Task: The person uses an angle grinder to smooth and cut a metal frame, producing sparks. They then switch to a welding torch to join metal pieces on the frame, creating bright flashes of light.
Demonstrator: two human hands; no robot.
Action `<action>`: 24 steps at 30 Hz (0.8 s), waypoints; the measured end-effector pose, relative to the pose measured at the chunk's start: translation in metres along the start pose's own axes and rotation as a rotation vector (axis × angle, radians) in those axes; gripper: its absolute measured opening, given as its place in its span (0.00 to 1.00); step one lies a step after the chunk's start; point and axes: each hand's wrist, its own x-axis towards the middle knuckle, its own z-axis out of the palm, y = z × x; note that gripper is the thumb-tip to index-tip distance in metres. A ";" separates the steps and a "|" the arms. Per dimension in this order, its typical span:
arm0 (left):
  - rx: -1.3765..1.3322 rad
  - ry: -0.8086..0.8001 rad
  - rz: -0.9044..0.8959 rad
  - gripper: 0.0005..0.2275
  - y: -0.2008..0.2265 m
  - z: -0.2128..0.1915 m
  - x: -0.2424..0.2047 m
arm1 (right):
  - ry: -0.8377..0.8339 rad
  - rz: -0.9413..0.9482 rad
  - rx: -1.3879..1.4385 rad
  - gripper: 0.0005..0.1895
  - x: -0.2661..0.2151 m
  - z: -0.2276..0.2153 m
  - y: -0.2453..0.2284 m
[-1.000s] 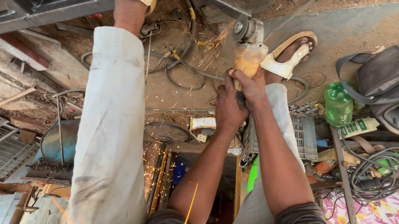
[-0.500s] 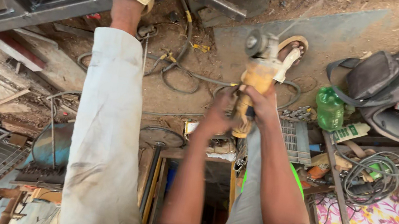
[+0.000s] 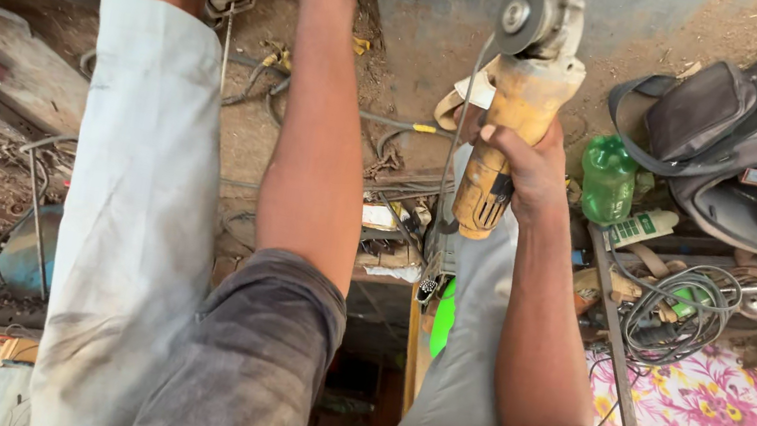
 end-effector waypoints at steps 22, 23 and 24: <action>0.174 -0.231 -0.200 0.15 0.030 -0.039 -0.002 | -0.015 0.038 -0.288 0.36 0.030 0.014 0.001; 0.185 -0.212 -0.160 0.15 0.030 -0.037 -0.002 | -0.039 0.033 -0.310 0.35 0.035 0.013 0.002; 0.198 -0.200 -0.139 0.15 0.030 -0.035 -0.001 | -0.062 0.029 -0.332 0.35 0.042 0.012 0.003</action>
